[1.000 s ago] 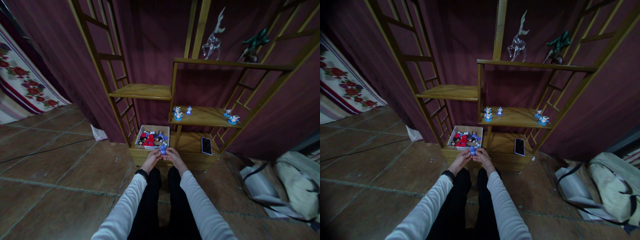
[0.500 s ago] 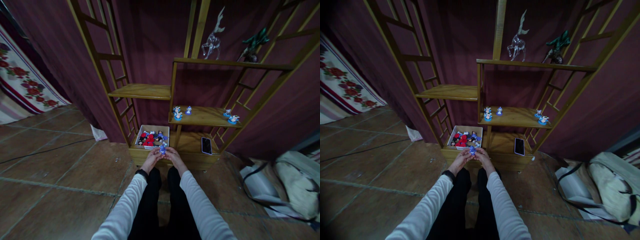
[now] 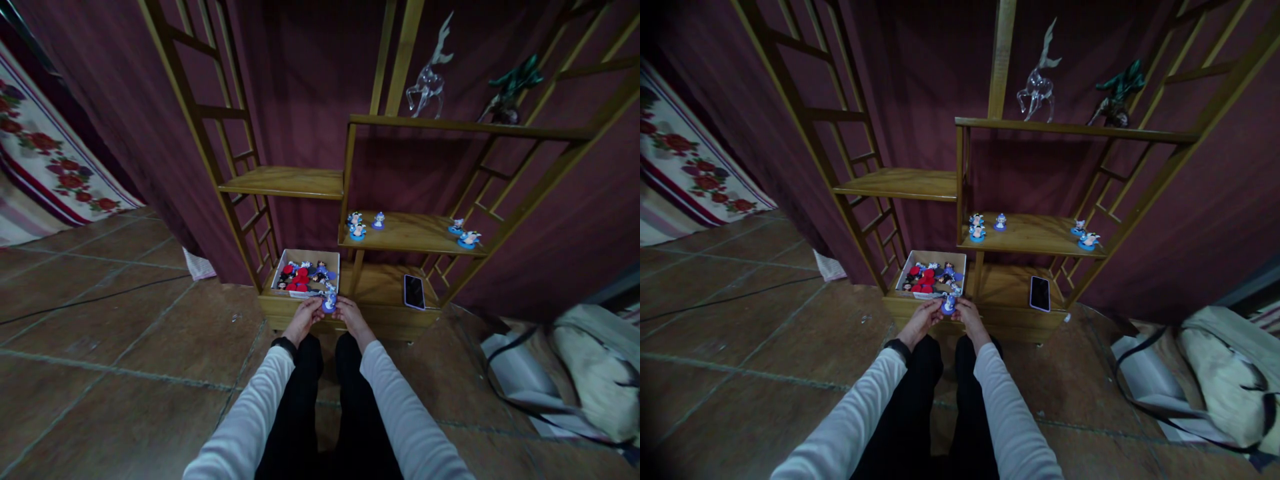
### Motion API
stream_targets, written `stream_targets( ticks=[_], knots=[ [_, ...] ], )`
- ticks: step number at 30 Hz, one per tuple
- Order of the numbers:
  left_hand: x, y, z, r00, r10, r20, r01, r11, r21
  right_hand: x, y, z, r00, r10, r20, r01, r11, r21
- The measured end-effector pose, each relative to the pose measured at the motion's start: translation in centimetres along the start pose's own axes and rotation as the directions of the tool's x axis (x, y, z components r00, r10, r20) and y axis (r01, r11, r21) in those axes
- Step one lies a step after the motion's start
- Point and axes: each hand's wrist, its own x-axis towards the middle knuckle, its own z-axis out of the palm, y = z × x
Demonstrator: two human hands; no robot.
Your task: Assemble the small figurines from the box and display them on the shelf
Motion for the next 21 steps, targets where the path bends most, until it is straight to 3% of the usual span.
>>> stream_targets(
  ticks=[8, 15, 21],
  knots=[
    [-0.33, 0.47, 0.09, 0.996, -0.089, 0.013, 0.088, 0.996, 0.024, -0.25, -0.12, 0.03, 0.998, -0.011, 0.056, 0.011, 1.000, -0.008],
    [-0.26, 0.29, 0.23, 0.996, -0.047, -0.073, 0.041, 0.996, -0.079, -0.29, 0.03, 0.03, 0.994, -0.017, 0.112, 0.009, 0.997, 0.074],
    [-0.49, 0.35, 0.21, 0.996, -0.046, -0.073, 0.038, 0.994, -0.107, -0.86, -0.35, 0.46, 0.981, -0.042, 0.190, 0.031, 0.998, 0.061]
  ],
)
